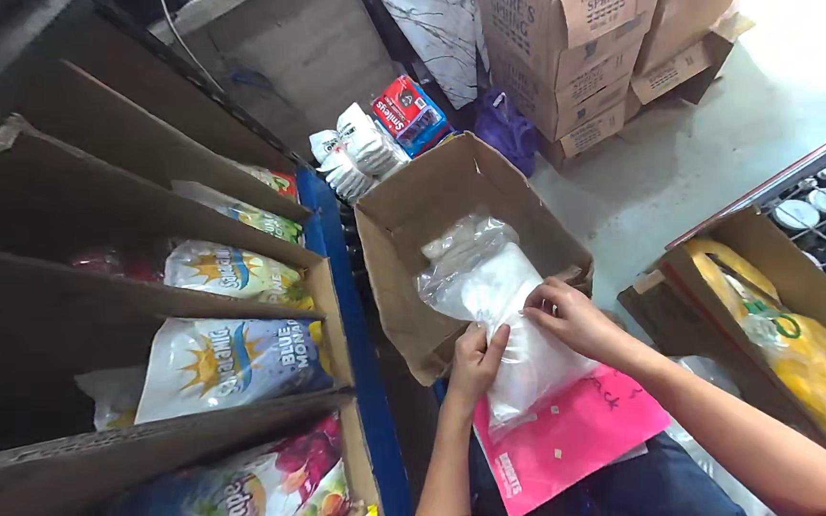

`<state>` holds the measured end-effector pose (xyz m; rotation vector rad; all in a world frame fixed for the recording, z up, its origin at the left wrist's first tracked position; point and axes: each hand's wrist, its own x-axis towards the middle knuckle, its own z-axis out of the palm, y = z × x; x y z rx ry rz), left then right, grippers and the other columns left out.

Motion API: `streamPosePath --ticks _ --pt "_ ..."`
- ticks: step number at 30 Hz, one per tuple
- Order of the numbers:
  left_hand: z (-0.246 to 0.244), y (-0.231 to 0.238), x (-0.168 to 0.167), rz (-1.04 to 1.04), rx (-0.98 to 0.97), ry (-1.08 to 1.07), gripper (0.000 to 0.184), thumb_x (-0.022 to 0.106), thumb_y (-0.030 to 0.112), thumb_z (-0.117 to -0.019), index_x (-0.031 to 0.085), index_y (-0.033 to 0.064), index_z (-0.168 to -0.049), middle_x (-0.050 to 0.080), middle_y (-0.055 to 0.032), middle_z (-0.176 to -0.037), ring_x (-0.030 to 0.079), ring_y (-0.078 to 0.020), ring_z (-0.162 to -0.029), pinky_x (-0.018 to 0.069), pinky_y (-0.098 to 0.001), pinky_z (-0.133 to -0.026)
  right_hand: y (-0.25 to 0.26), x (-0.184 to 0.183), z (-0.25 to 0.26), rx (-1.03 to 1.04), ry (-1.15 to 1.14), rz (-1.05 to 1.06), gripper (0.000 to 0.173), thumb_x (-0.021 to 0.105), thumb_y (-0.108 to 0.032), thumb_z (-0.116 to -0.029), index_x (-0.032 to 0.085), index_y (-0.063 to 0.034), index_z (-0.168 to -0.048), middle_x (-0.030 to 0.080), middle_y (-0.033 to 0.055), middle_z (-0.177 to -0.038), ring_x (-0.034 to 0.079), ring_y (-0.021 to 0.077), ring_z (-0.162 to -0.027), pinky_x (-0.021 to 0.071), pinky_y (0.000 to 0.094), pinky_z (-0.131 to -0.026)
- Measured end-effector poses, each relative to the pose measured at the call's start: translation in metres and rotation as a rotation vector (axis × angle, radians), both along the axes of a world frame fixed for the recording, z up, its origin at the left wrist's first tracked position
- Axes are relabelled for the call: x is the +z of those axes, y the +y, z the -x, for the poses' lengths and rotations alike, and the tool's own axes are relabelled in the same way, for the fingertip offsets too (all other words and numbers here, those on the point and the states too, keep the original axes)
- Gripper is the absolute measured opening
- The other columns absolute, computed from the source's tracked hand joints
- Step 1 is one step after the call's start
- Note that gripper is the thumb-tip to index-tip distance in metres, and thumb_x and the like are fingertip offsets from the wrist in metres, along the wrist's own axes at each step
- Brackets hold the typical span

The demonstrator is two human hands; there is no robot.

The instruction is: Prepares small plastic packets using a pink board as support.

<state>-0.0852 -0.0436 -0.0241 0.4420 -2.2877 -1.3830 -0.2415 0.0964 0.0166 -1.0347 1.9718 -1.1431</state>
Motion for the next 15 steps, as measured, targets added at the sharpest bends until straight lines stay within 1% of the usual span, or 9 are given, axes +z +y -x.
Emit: streamPosePath --ticks 3,5,8,10,13,15 --pt "0.0 0.0 -0.001 0.019 -0.003 0.009 0.036 0.055 0.021 -0.1011 0.07 -0.0045 -0.081 0.069 -0.0078 -0.078 0.066 -0.006 -0.079 0.0546 -0.0251 -0.08 -0.005 -0.001 -0.007 -0.024 0.112 0.011 0.023 0.059 -0.012 -0.0996 0.066 0.0073 -0.109 0.061 0.0224 -0.107 0.062 0.0266 -0.091 0.0527 0.0371 -0.084" --pt "0.0 0.0 -0.002 0.04 -0.002 0.019 0.035 0.056 0.02 -0.1008 0.07 -0.005 -0.081 0.068 -0.0087 -0.078 0.066 -0.0069 -0.08 0.054 -0.0248 -0.081 -0.008 -0.005 -0.013 -0.043 0.222 0.033 0.021 0.063 -0.01 -0.0963 0.067 0.0081 -0.106 0.062 0.0241 -0.106 0.065 0.031 -0.091 0.0548 0.0413 -0.083" --pt "0.001 0.0 -0.003 0.055 0.004 0.023 0.036 0.055 0.021 -0.1011 0.071 -0.0051 -0.082 0.069 -0.0096 -0.08 0.066 -0.0075 -0.081 0.0538 -0.0241 -0.081 -0.011 -0.012 -0.021 -0.101 0.371 0.096 0.016 0.066 -0.007 -0.0913 0.069 0.0076 -0.098 0.064 0.0238 -0.099 0.067 0.034 -0.087 0.0574 0.0438 -0.077" --pt "0.002 0.001 -0.004 0.068 0.012 0.023 0.035 0.056 0.02 -0.101 0.071 -0.0053 -0.082 0.069 -0.0104 -0.081 0.066 -0.0081 -0.082 0.0539 -0.0242 -0.082 -0.011 -0.014 -0.023 -0.122 0.392 0.099 0.016 0.066 -0.007 -0.0919 0.069 0.0074 -0.097 0.065 0.0237 -0.099 0.068 0.034 -0.086 0.0578 0.0439 -0.076" --pt "0.003 0.001 -0.004 0.088 0.022 0.013 0.036 0.056 0.021 -0.1007 0.071 -0.0052 -0.08 0.069 -0.0107 -0.079 0.066 -0.0088 -0.082 0.0532 -0.0244 -0.082 -0.01 -0.013 -0.023 -0.137 0.347 0.067 0.021 0.065 -0.01 -0.0944 0.068 0.0084 -0.104 0.065 0.0241 -0.102 0.067 0.0337 -0.087 0.0572 0.0438 -0.077" --pt "0.002 0.002 -0.004 0.085 0.022 0.013 0.036 0.056 0.021 -0.1009 0.071 -0.0049 -0.08 0.069 -0.0101 -0.079 0.066 -0.0086 -0.082 0.053 -0.0244 -0.082 -0.009 -0.011 -0.019 -0.135 0.279 0.04 0.031 0.067 -0.013 -0.0953 0.063 0.0099 -0.115 0.065 0.0238 -0.104 0.067 0.0326 -0.088 0.0562 0.0437 -0.08"
